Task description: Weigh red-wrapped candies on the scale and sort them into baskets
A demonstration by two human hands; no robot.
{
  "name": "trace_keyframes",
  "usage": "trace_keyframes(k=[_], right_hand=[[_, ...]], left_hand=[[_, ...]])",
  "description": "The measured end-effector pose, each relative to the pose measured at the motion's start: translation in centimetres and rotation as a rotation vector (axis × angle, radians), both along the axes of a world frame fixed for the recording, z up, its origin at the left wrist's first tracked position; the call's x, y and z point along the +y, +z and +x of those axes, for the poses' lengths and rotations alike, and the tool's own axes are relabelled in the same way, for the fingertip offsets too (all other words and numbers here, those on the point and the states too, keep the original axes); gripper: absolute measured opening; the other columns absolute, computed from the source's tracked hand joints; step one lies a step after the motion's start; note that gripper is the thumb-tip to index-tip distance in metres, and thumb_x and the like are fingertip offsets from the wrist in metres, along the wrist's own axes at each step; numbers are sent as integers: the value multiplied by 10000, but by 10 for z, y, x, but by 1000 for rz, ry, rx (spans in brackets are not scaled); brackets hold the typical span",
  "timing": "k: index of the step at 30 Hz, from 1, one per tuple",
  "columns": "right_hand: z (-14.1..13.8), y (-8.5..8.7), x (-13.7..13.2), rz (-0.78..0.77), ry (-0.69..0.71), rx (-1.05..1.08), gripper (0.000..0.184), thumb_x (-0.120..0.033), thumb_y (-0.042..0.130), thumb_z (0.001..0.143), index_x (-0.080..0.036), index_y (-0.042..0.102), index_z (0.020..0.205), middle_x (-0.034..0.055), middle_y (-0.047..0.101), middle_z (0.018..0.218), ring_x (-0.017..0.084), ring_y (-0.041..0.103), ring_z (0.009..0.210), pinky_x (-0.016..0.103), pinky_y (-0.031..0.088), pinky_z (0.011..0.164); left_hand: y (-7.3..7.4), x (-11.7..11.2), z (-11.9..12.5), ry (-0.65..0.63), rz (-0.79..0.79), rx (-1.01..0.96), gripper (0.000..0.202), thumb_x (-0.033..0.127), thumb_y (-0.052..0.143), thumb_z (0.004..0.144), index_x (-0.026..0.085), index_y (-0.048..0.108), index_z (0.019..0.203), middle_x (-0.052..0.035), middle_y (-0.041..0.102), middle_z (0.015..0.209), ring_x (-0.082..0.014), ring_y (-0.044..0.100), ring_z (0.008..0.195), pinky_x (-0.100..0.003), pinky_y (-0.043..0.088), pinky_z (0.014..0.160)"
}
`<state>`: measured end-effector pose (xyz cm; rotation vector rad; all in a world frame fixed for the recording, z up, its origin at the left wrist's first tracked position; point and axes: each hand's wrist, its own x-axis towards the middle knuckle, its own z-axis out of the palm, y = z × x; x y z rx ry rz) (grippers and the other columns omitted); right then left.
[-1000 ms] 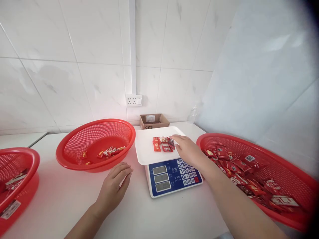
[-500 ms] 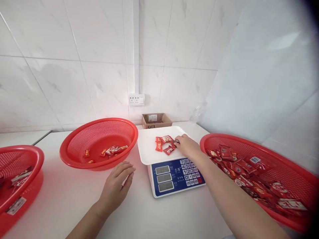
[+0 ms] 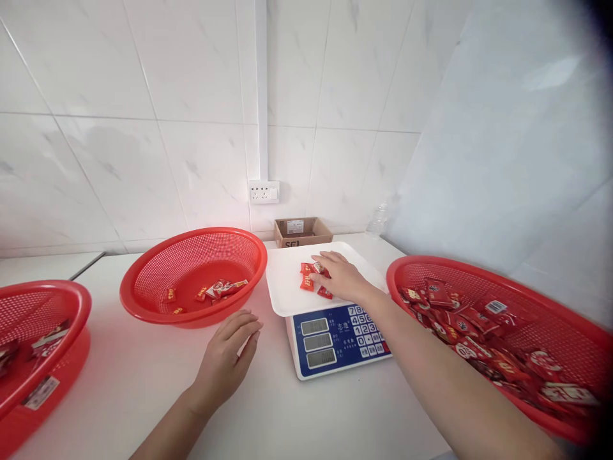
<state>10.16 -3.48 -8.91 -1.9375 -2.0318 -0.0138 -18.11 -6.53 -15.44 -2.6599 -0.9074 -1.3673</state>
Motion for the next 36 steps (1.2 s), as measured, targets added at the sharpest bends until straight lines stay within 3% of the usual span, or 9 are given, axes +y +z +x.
trace_keyframes(k=[3,6,12,18,25,29,36], right_hand=[[0,-2,3,-101,-22,-35,486,-508,360,857,-254,480,1253,51,451,1352,297,290,1279,448,319,961],[2,-3,3,-98,-62,-29,458,-477,298,887,-228,520,1201,88,508,1284,260,371,1231,408,358,932],[-13,-3,11,-131,28,-31,571,-595,360,824,-284,434,1298,80,267,1462,319,117,1346,545,187,1011],[-13,-2,8,-74,73,3,386,-524,457,810,-240,635,1002,77,368,1410,308,161,1337,558,163,1012],[3,-3,-13,-97,97,112,459,-430,557,773,-248,544,1194,110,343,1418,306,170,1339,547,201,1018],[7,-1,-23,56,82,268,426,-265,537,782,-188,534,1201,110,427,1361,215,335,1283,389,281,1041],[4,10,-75,397,-204,716,316,-397,539,789,-223,604,1045,65,628,1132,240,580,1039,399,459,877]], left_hand=[[2,0,0,7,14,-4,187,157,467,850,222,598,967,-62,646,960,-195,598,967,-343,516,819],[2,0,-1,6,13,8,184,156,464,854,215,591,974,-69,647,958,-199,597,967,-351,514,818],[0,0,-1,-4,-1,22,178,147,474,850,214,588,969,-62,643,966,-193,583,984,-340,506,831],[1,1,-3,-2,8,7,175,143,479,847,208,581,974,-63,637,971,-192,580,984,-340,498,842],[-2,1,-2,-23,-27,24,193,130,480,848,211,574,996,-58,631,984,-193,556,1022,-347,480,870],[-1,1,-2,-33,-33,9,196,126,477,850,212,567,1001,-54,624,983,-187,558,1008,-349,479,869],[0,1,-2,-36,-29,-9,206,123,483,846,222,565,1007,-50,622,981,-187,560,1003,-357,480,871]])
